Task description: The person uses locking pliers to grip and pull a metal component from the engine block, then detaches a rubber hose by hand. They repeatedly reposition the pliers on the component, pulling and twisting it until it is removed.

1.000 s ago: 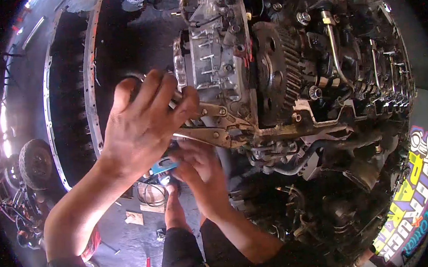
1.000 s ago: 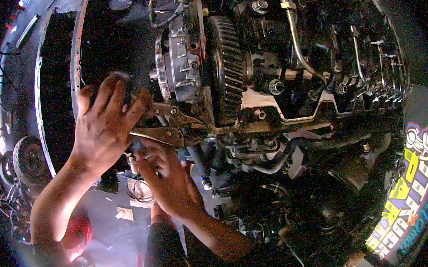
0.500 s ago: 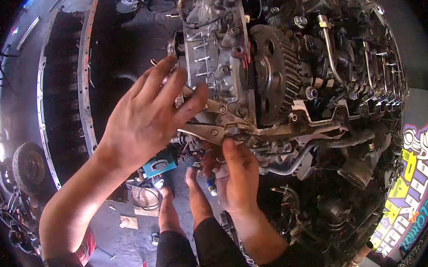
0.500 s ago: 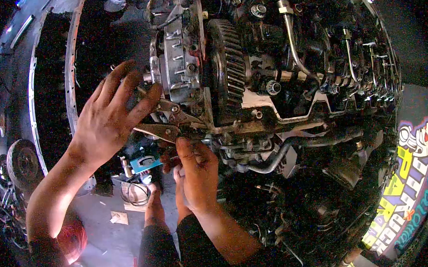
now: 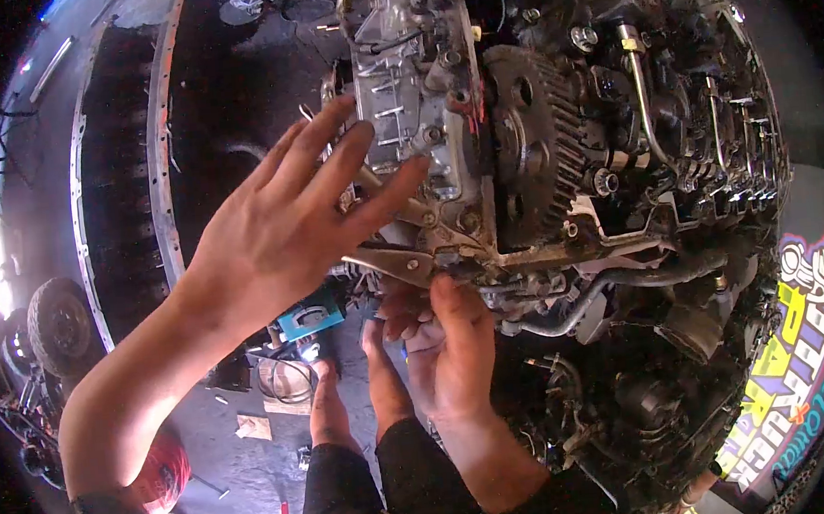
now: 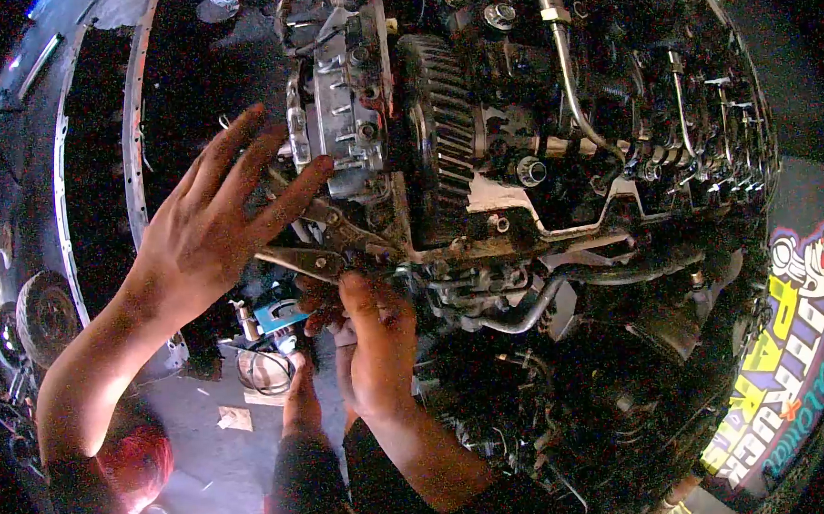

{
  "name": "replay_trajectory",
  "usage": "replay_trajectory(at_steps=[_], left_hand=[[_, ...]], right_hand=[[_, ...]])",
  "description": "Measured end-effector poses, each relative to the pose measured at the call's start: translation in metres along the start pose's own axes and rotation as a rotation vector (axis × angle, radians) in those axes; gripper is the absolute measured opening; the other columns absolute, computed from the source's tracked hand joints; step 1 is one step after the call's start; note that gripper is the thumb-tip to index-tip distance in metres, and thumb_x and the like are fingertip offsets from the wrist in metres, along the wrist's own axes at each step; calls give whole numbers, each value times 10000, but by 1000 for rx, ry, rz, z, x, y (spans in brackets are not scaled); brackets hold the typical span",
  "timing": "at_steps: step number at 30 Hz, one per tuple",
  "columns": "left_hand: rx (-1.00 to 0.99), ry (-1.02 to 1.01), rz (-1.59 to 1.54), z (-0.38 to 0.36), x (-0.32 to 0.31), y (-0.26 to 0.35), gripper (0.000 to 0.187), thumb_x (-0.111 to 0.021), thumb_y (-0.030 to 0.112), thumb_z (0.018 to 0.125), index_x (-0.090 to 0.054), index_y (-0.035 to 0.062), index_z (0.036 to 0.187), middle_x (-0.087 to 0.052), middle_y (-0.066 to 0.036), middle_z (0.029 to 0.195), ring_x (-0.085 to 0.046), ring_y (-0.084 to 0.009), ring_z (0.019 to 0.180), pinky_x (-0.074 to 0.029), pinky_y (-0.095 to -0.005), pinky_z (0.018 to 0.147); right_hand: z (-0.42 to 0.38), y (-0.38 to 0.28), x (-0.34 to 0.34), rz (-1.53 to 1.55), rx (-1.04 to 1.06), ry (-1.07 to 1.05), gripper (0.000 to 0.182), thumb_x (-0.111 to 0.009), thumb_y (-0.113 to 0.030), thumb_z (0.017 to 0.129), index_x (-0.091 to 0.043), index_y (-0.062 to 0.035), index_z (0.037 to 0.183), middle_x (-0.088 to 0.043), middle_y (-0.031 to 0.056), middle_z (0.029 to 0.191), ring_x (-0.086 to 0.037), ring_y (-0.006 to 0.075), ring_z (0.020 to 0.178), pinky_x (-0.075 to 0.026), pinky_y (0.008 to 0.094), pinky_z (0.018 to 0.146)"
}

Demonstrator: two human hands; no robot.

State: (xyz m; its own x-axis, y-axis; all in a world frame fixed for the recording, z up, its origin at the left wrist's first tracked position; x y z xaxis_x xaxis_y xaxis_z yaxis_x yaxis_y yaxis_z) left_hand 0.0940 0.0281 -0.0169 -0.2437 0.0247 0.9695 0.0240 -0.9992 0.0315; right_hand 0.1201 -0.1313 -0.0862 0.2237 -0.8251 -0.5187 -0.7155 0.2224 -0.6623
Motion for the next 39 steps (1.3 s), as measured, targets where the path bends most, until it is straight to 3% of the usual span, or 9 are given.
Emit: replay_trajectory(at_steps=[11, 20, 26, 29, 32, 34, 36, 39], left_hand=[[64, -37, -2, -7, 1, 2, 643, -549, 90, 795, -481, 235, 1418, -504, -178, 1286, -460, -381, 1283, -480, -417, 1023], [69, -55, -2, -11, -3, 6, 585, -544, 161, 815, -501, 208, 1397, -556, -158, 1198, -526, -332, 1149, -362, -521, 1036], [36, -67, -17, -12, -1, 8, 549, -555, 166, 799, -521, 169, 1347, -561, -154, 1097, -542, -336, 1065, -364, -533, 1040], [98, -142, -10, -18, -5, 17, 571, -576, 191, 791, -507, 127, 1354, -549, -171, 1041, -539, -342, 988, -404, -512, 964], [238, -298, -99, -30, -1, 34, 550, -660, 245, 784, -498, 85, 1284, -522, -111, 936, -537, -267, 861, -442, -433, 776], [354, -267, -221, -38, -1, 48, 674, -707, 304, 735, -467, 68, 1319, -520, -129, 941, -528, -275, 840, -413, -407, 708], [449, -309, -330, -44, -5, 60, 809, -762, 325, 673, -438, 33, 1354, -524, -143, 952, -543, -293, 849, -430, -421, 723], [599, -352, -461, -49, -7, 79, 901, -792, 285, 648, -384, -40, 1383, -534, -168, 984, -574, -329, 861, -462, -436, 730]], right_hand=[[-2, 0, -2, -1, -18, -16, 270, -561, -200, 984, -634, 28, 1109, -705, 143, 997, -668, 193, 801, -501, 309, 672], [-2, -1, 1, -54, 14, -13, 242, -568, -192, 981, -645, 15, 1078, -708, 138, 965, -650, 177, 743, -503, 307, 667], [-5, 1, 7, -60, 53, 32, 201, -598, -192, 964, -640, -9, 1037, -694, 88, 912, -642, 163, 729, -504, 301, 669], [-7, 3, 14, -51, 62, 99, 174, -607, -200, 959, -643, -36, 1004, -677, 49, 915, -621, 134, 755, -491, 283, 659], [-11, 8, 32, -112, 84, 209, 167, -611, -222, 959, -638, -58, 981, -645, 2, 906, -572, 95, 756, -463, 249, 647], [-14, 6, 35, -142, 120, 242, 185, -616, -252, 958, -633, -68, 973, -617, -29, 885, -534, 73, 747, -439, 226, 641], [-19, 2, 38, -163, 129, 310, 215, -613, -286, 959, -625, -72, 965, -594, -39, 855, -507, 59, 728, -413, 211, 623], [-23, -12, 42, -352, 148, 271, 311, -543, -340, 990, -587, -35, 1031, -620, 24, 938, -567, 120, 815, -454, 261, 717]])
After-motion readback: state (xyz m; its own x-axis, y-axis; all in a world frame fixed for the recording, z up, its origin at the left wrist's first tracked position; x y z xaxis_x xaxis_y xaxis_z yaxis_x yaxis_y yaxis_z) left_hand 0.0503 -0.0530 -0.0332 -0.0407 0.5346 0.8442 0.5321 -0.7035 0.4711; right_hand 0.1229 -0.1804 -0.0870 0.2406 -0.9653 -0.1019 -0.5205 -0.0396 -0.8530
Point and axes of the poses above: each hand's wrist, its own z-axis towards the middle knuckle, its own x-axis out of the back of the hand, y = z × x, the point moved 7 cm from there along z, towards the middle knuckle
